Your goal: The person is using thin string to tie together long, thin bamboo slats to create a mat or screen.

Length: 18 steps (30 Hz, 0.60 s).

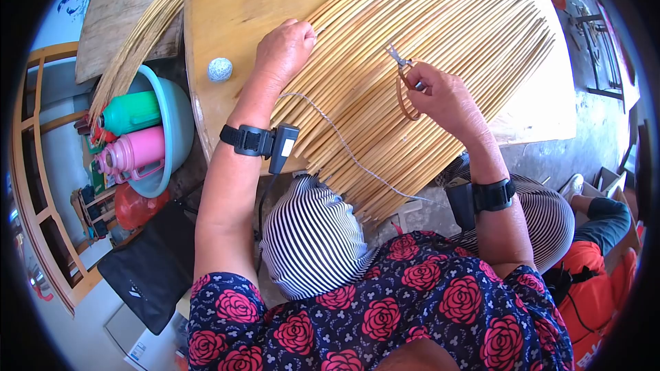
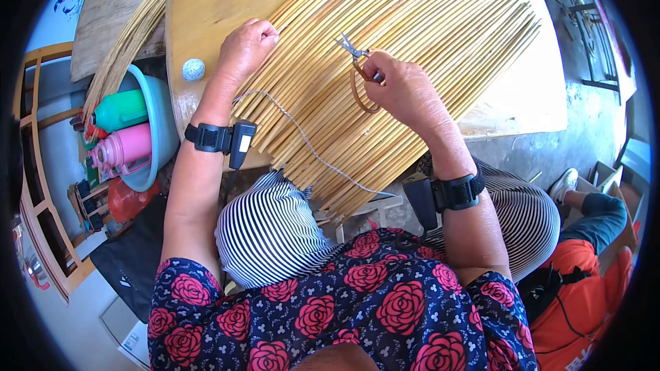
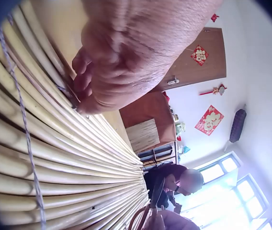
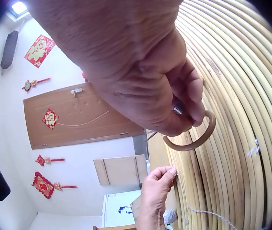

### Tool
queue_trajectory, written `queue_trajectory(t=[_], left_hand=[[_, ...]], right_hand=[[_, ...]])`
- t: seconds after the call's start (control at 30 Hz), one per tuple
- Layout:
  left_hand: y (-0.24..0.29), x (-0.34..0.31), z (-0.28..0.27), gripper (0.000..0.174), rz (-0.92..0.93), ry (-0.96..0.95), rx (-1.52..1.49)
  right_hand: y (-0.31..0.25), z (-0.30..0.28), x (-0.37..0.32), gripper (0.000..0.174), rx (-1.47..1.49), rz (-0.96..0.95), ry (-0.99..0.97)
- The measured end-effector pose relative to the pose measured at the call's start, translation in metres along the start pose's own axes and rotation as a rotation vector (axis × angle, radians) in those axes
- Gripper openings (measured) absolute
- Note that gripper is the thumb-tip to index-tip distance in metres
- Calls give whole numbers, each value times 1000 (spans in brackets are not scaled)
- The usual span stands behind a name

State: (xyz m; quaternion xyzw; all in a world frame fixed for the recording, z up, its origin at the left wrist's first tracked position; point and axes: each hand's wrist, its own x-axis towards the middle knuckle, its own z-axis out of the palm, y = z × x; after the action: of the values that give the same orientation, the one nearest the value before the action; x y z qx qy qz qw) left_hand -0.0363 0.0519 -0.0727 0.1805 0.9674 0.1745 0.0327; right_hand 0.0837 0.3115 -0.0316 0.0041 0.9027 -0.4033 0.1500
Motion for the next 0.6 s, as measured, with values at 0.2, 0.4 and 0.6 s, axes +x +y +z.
queue_trajectory(t=[0.2, 0.4, 0.6], left_hand=[[2, -1, 3, 15, -7, 10, 88], [-1, 11, -3, 18, -106, -131, 31], [11, 8, -4, 20, -64, -144, 81]], right_hand=[[1, 3, 3, 12, -113, -2, 2], [-2, 4, 5, 10, -153, 1, 20], [2, 10, 7, 9, -260, -48, 78]])
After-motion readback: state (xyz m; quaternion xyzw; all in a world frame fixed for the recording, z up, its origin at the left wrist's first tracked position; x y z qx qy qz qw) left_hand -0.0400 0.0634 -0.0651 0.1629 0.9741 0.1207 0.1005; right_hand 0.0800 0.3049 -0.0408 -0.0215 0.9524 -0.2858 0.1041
